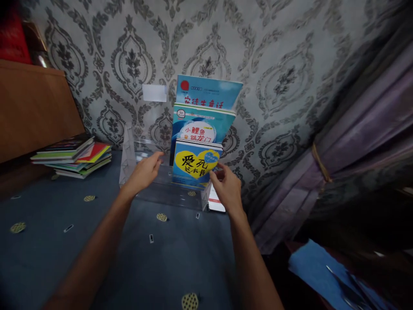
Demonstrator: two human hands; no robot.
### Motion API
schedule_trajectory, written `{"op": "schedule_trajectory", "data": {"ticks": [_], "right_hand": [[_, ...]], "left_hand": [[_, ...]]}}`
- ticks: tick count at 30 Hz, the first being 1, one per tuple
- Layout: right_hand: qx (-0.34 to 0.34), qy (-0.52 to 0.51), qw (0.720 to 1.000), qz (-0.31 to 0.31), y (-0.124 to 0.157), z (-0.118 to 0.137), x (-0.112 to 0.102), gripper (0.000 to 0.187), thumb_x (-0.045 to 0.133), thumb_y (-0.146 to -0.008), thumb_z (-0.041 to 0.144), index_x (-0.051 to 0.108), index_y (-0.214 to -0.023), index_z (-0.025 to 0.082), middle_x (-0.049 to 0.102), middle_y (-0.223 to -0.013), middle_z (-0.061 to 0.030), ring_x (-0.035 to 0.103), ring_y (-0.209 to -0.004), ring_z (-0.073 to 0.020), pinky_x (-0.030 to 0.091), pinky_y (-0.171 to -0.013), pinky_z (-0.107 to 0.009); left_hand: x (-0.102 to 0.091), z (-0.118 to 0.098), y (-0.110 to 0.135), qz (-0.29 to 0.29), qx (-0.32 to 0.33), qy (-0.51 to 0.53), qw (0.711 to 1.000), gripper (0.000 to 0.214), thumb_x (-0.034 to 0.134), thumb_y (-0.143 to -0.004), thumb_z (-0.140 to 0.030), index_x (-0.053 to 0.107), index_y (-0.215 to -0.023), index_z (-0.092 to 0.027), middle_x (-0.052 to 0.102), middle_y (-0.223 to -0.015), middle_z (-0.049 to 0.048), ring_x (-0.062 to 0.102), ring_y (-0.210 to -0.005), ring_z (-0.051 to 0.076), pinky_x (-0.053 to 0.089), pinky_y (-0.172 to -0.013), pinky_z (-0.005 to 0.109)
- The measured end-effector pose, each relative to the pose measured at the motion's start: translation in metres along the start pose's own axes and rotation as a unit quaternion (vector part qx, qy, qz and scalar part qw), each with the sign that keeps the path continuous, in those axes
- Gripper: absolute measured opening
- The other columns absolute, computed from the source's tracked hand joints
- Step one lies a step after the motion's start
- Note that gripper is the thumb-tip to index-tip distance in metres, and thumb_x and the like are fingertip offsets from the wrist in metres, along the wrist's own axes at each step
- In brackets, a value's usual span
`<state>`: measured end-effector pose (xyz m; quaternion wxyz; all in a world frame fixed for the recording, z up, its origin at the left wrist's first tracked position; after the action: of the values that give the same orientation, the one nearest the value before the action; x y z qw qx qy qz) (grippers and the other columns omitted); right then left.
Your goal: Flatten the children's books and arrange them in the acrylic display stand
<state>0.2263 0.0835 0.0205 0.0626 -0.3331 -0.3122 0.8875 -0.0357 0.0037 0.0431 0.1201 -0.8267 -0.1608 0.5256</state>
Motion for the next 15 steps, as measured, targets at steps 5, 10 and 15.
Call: {"op": "schedule_trajectory", "data": {"ticks": [5,10,15], "right_hand": [[0.004,-0.011,1.0,-0.004,0.0,0.0,-0.005,0.055,0.06,-0.081,0.047,0.069,-0.123,0.012,0.078,-0.087,-0.0107,0.073,-0.08,-0.0276,0.057,-0.078,-0.041],[-0.008,-0.042,0.999,-0.01,0.0,-0.005,-0.006,0.054,0.062,-0.082,0.048,0.068,-0.125,0.014,0.079,-0.094,-0.012,0.074,-0.082,-0.0284,0.058,-0.079,-0.044],[-0.019,-0.102,0.995,-0.007,0.0,-0.012,0.001,0.052,0.064,-0.085,0.047,0.067,-0.127,0.016,0.077,-0.113,-0.016,0.073,-0.103,-0.031,0.06,-0.086,-0.046]], "left_hand": [[-0.004,0.005,-0.001,-0.016,0.011,0.044,0.999,0.043,0.037,-0.1,-0.013,0.056,-0.138,-0.017,0.074,-0.119,0.0127,0.066,-0.119,0.028,0.048,-0.105,0.042],[0.004,0.001,-0.002,0.0,0.028,0.065,0.997,0.043,0.038,-0.097,-0.009,0.057,-0.135,-0.018,0.073,-0.121,0.0131,0.066,-0.121,0.029,0.049,-0.104,0.041],[0.014,-0.009,-0.004,0.023,0.046,0.094,0.994,0.043,0.04,-0.095,-0.006,0.058,-0.133,-0.016,0.072,-0.125,0.0145,0.064,-0.126,0.027,0.048,-0.107,0.039]]}}
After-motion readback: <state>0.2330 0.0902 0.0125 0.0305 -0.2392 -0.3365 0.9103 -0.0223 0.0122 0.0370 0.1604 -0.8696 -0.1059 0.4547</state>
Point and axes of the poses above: each hand's wrist, its own y-axis away from the middle knuckle, its own x-axis out of the palm, z = x × y, the point moved 3 cm from there along -y, towards the middle knuckle
